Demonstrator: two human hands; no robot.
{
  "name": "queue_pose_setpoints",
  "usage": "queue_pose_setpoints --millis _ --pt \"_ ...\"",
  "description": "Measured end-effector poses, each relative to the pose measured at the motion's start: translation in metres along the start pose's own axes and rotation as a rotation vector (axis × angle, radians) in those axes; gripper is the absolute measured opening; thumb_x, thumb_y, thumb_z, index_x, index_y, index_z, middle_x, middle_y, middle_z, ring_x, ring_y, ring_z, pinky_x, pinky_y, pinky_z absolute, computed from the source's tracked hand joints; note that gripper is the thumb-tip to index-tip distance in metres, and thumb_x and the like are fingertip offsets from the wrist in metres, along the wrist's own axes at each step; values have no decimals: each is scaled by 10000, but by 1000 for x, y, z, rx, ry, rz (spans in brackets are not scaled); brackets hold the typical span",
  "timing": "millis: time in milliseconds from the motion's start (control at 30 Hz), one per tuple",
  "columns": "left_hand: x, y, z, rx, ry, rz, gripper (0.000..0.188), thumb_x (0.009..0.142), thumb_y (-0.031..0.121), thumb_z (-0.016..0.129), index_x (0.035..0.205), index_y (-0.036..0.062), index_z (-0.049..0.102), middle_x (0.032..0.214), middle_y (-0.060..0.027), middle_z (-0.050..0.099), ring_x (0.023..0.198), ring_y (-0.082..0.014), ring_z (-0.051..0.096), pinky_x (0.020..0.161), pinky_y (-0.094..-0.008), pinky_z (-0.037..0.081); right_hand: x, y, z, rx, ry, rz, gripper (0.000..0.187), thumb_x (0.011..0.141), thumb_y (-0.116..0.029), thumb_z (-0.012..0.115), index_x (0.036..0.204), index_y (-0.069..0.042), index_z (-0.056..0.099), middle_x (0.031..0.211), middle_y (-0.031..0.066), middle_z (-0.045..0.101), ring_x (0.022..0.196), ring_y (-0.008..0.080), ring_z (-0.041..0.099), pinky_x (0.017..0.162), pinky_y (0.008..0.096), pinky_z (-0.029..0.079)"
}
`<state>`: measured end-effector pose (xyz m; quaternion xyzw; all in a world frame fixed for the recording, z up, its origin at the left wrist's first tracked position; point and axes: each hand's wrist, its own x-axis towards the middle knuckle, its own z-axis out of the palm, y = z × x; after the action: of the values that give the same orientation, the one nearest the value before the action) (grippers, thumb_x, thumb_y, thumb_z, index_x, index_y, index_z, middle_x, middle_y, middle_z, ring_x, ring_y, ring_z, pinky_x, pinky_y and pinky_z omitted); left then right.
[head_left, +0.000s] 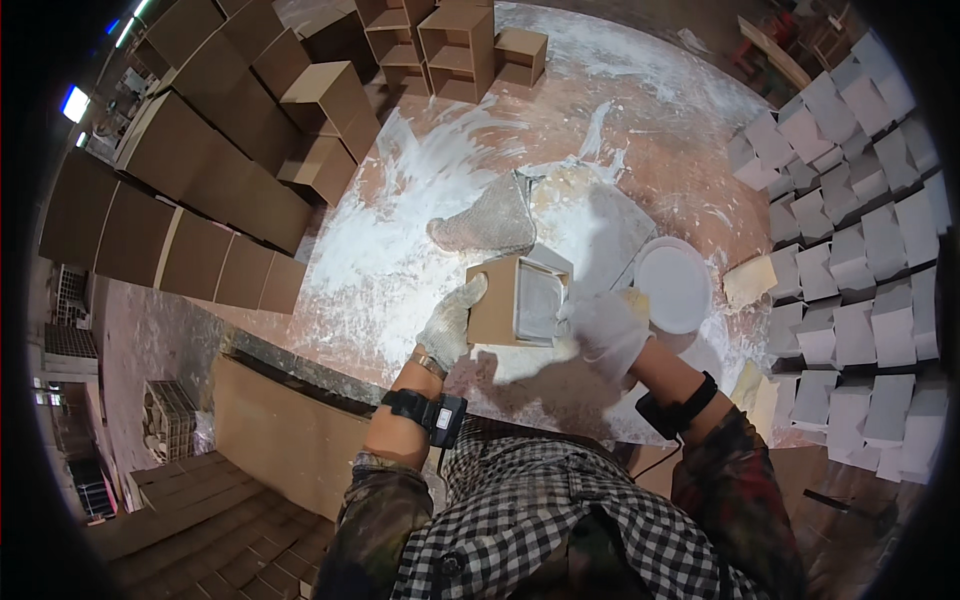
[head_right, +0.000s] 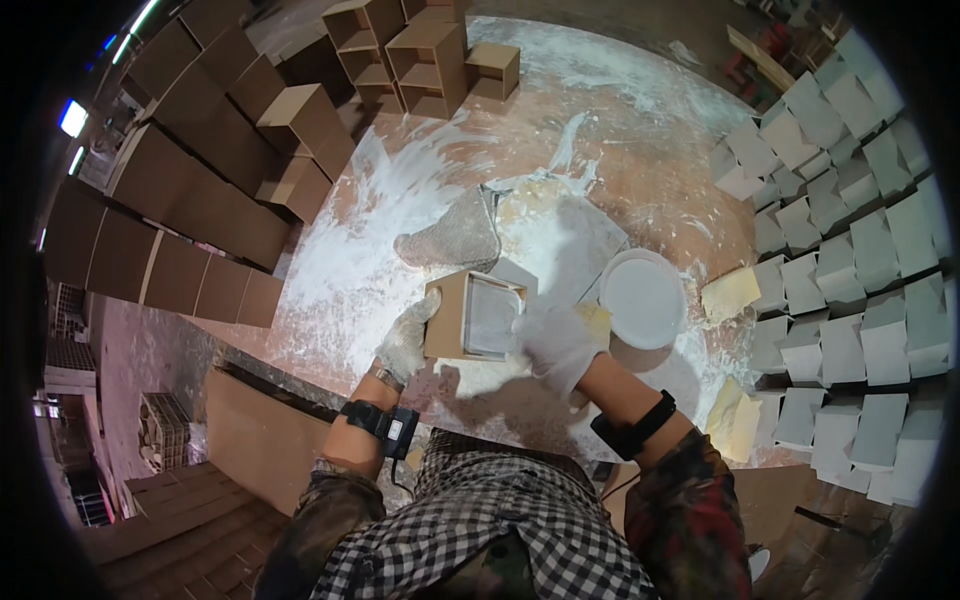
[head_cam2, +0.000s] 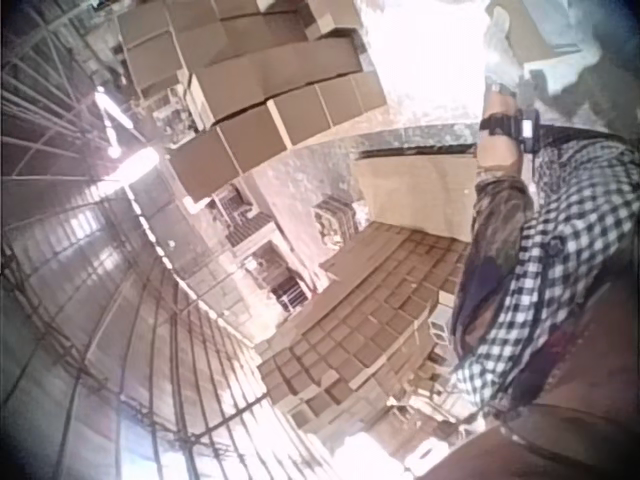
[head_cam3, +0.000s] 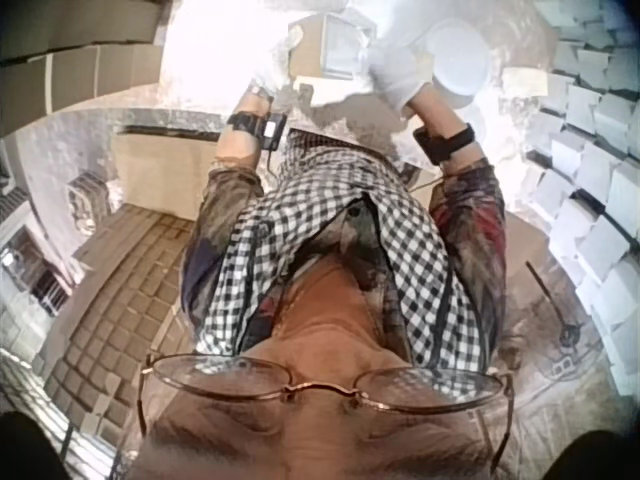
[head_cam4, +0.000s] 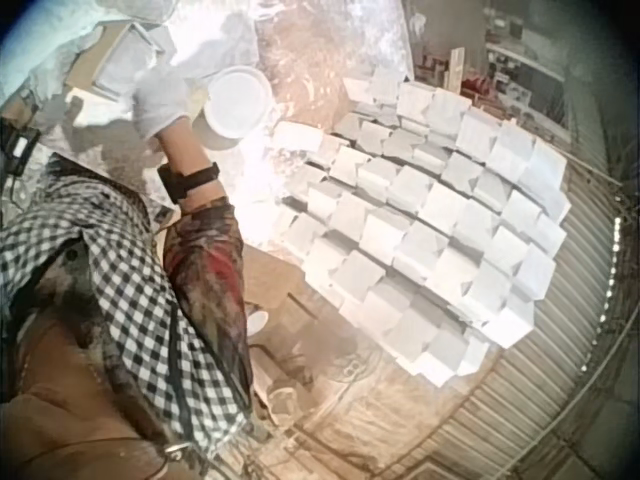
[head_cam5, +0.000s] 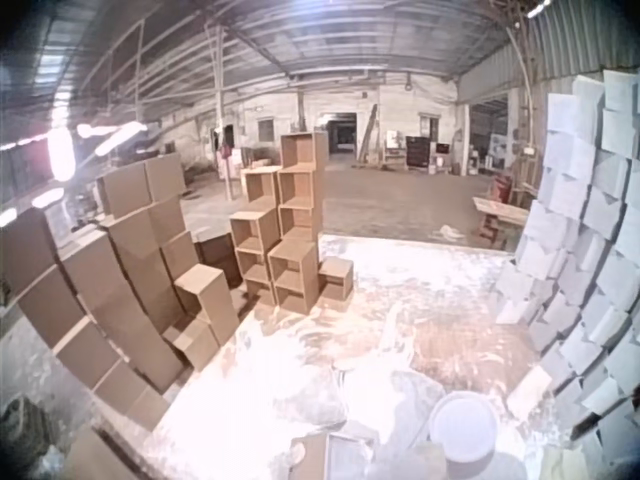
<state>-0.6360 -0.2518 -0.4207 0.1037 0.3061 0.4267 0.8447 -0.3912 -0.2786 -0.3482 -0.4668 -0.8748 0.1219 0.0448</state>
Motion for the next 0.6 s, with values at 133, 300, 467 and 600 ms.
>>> queue_pose_setpoints --millis 133,300,467,600 --pt "1 0 -11 14 71 40 467 915 258 658 1272 -13 529 1195 -137 617 1060 -233 623 929 -358 538 19 10 -34 280 -106 30 96 704 -98 627 794 -80 656 785 140 638 765 345 621 662 419 473" --pt "3 -1 -8 0 67 18 467 914 261 660 1270 -14 532 1201 -142 616 1054 -230 626 916 -349 544 49 27 5 113 240 -110 129 741 -124 633 851 -67 670 810 127 627 756 353 581 692 405 468" --pt "-1 -1 -17 2 50 42 487 906 263 670 1281 -13 529 1204 -146 613 1065 -232 622 922 -354 541 47 8 9 60 196 -13 117 746 -99 614 837 -58 675 773 133 631 757 344 594 684 404 473" --pt "1 0 5 39 65 42 507 905 275 671 1294 -14 519 1213 -141 609 1079 -231 614 926 -357 535 22 24 40 133 85 68 143 748 -80 603 860 -31 677 730 137 646 696 323 624 633 407 485"
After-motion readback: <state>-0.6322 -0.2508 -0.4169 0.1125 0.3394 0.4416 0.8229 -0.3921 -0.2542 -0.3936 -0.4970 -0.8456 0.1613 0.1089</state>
